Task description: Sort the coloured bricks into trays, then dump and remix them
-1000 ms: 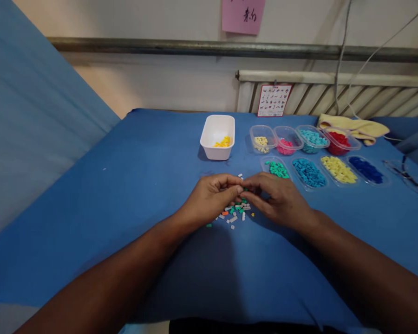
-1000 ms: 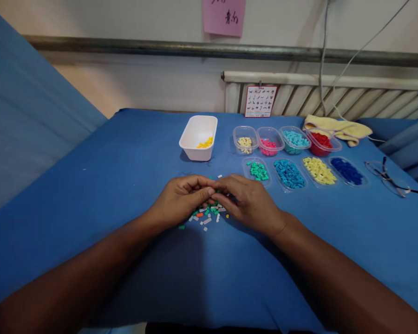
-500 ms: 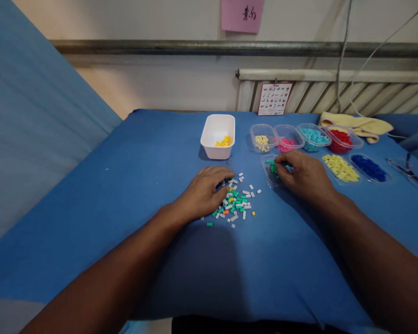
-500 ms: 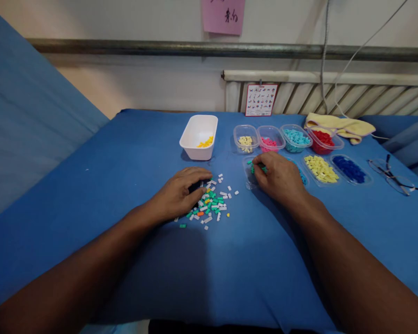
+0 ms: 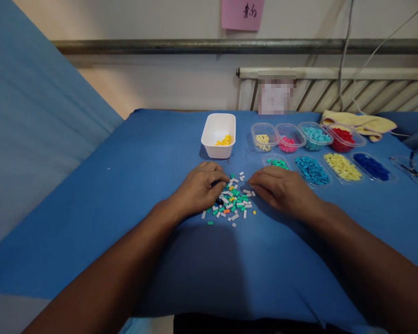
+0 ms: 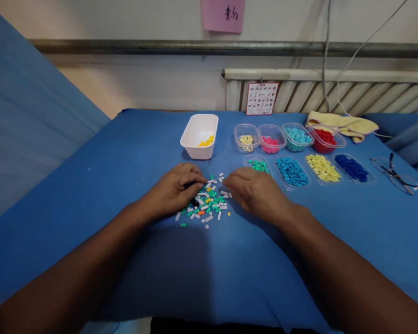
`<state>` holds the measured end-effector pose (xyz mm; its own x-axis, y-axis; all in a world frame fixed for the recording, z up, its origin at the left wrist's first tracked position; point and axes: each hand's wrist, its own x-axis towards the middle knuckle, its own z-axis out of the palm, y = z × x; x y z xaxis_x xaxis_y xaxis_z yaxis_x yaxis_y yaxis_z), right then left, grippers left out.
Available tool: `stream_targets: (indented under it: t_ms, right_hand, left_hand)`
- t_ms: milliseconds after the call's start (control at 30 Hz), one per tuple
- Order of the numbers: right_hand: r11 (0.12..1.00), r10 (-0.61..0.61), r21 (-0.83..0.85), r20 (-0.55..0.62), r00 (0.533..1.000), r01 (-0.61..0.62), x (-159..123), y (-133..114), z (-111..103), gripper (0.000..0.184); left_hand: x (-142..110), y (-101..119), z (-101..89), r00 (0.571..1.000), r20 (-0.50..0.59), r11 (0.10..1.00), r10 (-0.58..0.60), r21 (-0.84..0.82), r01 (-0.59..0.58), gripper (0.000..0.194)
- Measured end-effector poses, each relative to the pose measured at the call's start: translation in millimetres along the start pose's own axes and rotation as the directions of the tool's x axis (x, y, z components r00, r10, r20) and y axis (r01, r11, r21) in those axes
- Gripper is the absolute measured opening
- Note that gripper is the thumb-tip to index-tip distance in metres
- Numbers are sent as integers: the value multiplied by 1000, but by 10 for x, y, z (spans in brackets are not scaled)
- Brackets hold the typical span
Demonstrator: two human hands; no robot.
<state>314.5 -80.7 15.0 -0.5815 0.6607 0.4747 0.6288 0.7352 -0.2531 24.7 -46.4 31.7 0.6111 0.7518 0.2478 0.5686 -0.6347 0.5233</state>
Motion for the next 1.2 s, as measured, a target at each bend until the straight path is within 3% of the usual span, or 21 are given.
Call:
stream_targets:
  t_ms: [133,333,567,833,1200]
  right_hand:
    - [993,-83,93,61,995,77,62,-175,120,22]
    - [973,-172,171,103,980,153,76,-207,150,21]
    - [996,-48,74,65,997,43,10,-121,117,17]
    - [994,-46,106,81,996,37,1,-111,139,18]
    - [989,-14,150,145,989,-8,-7,-120,111,18]
  left_hand:
    - [-5,35,-91,998,43,997,-37,70,33,24]
    - [-15,57,-101,987,163,990,13,136,-36,22]
    - [-16,33,-122,985,172,982,12,183,-44,25]
    - [-25,102,-181,968,250,984,-8,176,-37,41]
    - [-15,120,-157,963,269,958,-6,278,-71,34]
